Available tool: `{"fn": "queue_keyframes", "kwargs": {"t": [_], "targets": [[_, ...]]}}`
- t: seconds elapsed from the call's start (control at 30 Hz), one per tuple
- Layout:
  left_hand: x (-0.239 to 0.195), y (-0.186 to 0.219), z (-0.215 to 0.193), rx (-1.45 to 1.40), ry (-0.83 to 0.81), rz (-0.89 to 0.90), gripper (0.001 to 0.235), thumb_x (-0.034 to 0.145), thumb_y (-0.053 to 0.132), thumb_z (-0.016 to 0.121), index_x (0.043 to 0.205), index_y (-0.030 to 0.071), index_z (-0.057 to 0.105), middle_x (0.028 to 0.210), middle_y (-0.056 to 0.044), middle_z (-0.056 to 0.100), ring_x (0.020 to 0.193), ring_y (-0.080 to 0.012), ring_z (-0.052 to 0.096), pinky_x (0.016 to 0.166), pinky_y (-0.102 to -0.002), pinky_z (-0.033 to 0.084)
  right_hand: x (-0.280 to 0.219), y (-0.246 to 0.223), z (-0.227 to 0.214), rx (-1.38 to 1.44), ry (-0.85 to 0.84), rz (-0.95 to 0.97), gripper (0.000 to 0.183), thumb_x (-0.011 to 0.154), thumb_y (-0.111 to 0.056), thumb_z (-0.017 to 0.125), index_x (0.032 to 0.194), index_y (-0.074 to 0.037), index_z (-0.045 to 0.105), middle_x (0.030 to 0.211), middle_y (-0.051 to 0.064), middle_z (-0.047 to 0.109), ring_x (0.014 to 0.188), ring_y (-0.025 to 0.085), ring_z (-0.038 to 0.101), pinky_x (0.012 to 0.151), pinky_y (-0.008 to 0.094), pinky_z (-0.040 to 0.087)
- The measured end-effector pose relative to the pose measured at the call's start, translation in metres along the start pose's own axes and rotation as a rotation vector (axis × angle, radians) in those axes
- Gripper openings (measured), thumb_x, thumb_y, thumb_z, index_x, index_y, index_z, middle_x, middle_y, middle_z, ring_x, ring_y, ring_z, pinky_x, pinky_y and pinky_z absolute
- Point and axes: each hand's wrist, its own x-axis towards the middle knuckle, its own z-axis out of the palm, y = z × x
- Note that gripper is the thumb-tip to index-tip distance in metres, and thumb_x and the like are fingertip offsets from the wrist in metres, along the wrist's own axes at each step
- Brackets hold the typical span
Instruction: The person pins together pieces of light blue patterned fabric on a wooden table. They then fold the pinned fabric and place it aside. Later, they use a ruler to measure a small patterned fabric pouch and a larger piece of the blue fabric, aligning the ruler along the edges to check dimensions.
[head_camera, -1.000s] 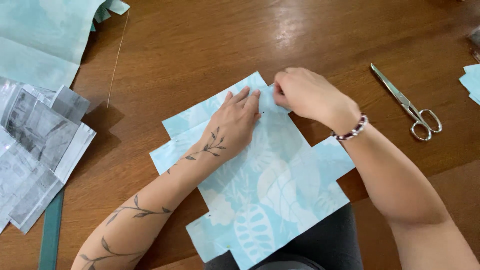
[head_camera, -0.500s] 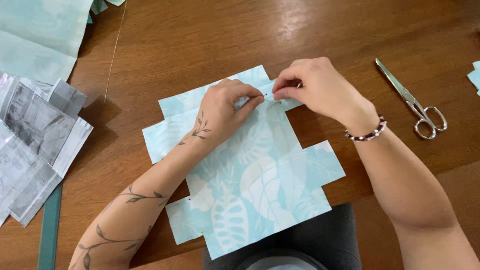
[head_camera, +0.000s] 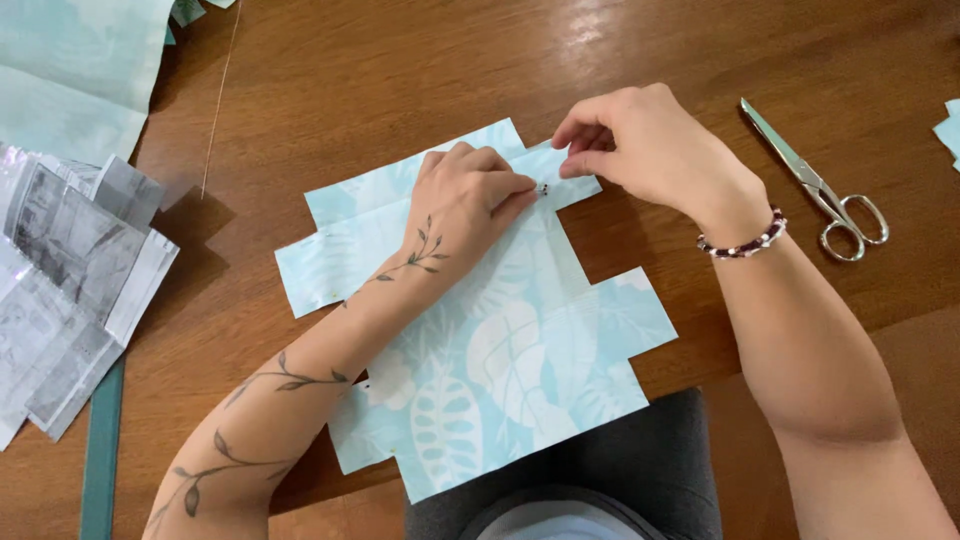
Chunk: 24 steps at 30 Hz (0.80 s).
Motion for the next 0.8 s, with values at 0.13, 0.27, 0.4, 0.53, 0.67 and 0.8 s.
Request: {"fn": "queue_keyframes", "kwargs": {"t": [0.13,0.27,0.4,0.53,0.67,0.8], "targets": [[0.004,-0.004,-0.005,-0.044,-0.1,-0.085,0.017,0.094,0.041,0.068,0.1,0.03,0.079,0.092,0.005,0.067,0.086,-0.0263,0.057,0.074,-0.046,0.041,-0.001,0.001,0.001,0.011,-0.031,-0.028,0.023,0.087,-0.015,0.076,0.11,-0.013,0.075,0.091,0.003,0.077,0.084,0.012,0.07,0.08,0.027,0.052],[-0.016,-0.001,-0.047,-0.13,-0.022,-0.047,0.026,0.09,0.031,0.079,0.109,0.014,0.078,0.098,-0.004,0.067,0.084,-0.0264,0.063,0.079,-0.04,0.048,-0.005,0.004,0.004,-0.069,0.015,-0.18,0.022,0.089,-0.014,0.076,0.11,-0.01,0.074,0.095,0.006,0.076,0.089,0.016,0.07,0.084,0.031,0.05],[-0.06,0.029,-0.131,-0.177,-0.183,-0.074,0.025,0.097,0.019,0.067,0.118,0.006,0.072,0.108,-0.011,0.064,0.092,-0.0308,0.067,0.082,-0.042,0.051,-0.03,-0.03,0.011,-0.069,0.037,-0.434,0.019,0.091,-0.011,0.078,0.107,-0.004,0.074,0.095,0.006,0.076,0.083,0.013,0.069,0.08,0.027,0.052],[-0.137,0.061,-0.166,-0.068,-0.145,-0.282,0.022,0.096,0.023,0.068,0.114,0.01,0.072,0.102,-0.005,0.065,0.067,-0.0182,0.062,0.063,-0.038,0.049,-0.043,-0.051,0.045,-0.008,-0.091,-0.724,0.018,0.085,-0.019,0.079,0.099,-0.008,0.076,0.093,0.0,0.077,0.076,0.008,0.068,0.07,0.022,0.052],[-0.197,0.06,-0.155,0.096,-0.038,-0.45,0.038,0.09,0.037,0.073,0.117,0.011,0.07,0.11,-0.005,0.065,0.097,-0.0271,0.059,0.081,-0.042,0.048,-0.05,-0.079,0.089,0.037,-0.35,-0.853,0.014,0.089,-0.02,0.072,0.101,-0.013,0.072,0.093,-0.001,0.075,0.081,0.014,0.071,0.076,0.029,0.053],[-0.205,0.057,-0.14,0.005,-0.047,-0.496,0.02,0.088,0.033,0.075,0.097,0.017,0.067,0.101,-0.001,0.059,0.092,-0.0262,0.054,0.077,-0.041,0.043,-0.047,-0.101,0.128,0.043,-0.534,-0.743,0.011,0.088,-0.018,0.074,0.094,-0.014,0.065,0.084,-0.003,0.074,0.07,0.014,0.067,0.067,0.028,0.051]]}}
